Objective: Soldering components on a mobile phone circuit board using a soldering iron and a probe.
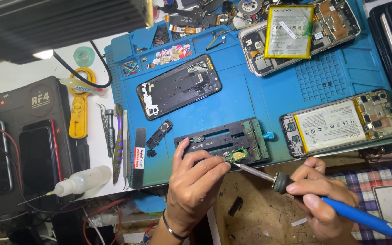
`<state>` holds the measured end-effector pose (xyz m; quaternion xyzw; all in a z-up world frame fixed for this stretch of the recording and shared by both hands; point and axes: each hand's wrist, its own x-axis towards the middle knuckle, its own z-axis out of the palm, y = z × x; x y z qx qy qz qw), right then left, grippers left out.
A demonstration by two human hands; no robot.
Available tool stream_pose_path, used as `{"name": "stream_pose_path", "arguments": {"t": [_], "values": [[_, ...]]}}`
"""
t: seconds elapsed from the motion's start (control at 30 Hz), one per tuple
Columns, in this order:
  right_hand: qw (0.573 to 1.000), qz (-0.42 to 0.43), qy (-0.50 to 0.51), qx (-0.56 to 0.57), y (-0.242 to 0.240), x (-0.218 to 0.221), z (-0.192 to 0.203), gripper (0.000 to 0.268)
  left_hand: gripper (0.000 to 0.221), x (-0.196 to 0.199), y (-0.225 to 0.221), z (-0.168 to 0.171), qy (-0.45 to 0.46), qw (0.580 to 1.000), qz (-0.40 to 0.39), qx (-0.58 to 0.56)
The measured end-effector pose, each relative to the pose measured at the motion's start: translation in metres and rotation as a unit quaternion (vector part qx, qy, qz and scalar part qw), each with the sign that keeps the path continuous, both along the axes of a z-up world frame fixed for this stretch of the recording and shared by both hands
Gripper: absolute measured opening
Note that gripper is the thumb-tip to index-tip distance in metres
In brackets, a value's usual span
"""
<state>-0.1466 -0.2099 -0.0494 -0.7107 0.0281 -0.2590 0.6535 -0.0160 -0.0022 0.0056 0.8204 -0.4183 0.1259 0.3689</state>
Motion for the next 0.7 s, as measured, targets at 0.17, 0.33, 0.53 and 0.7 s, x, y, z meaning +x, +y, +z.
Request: {"name": "stream_pose_path", "arguments": {"t": [0.17,0.33,0.53,0.7], "values": [[0.999,-0.016,0.019,-0.039,0.0002,-0.0015,-0.0057,0.025,0.008,-0.0002,-0.0004,-0.0006,0.002,1.000,0.002,-0.002],[0.998,-0.008,0.015,-0.054,-0.0009,0.0004,-0.0048,0.025,0.007,-0.0004,-0.0007,-0.0007,0.006,1.000,0.003,-0.003],[0.999,-0.009,0.016,-0.046,0.0011,0.0005,-0.0048,0.025,0.006,-0.0010,-0.0013,-0.0003,0.009,1.000,0.003,0.000],[0.998,-0.016,0.041,-0.037,0.0031,0.0005,0.0005,0.026,0.007,-0.0008,-0.0018,0.0000,0.007,1.000,0.001,-0.001]]}}
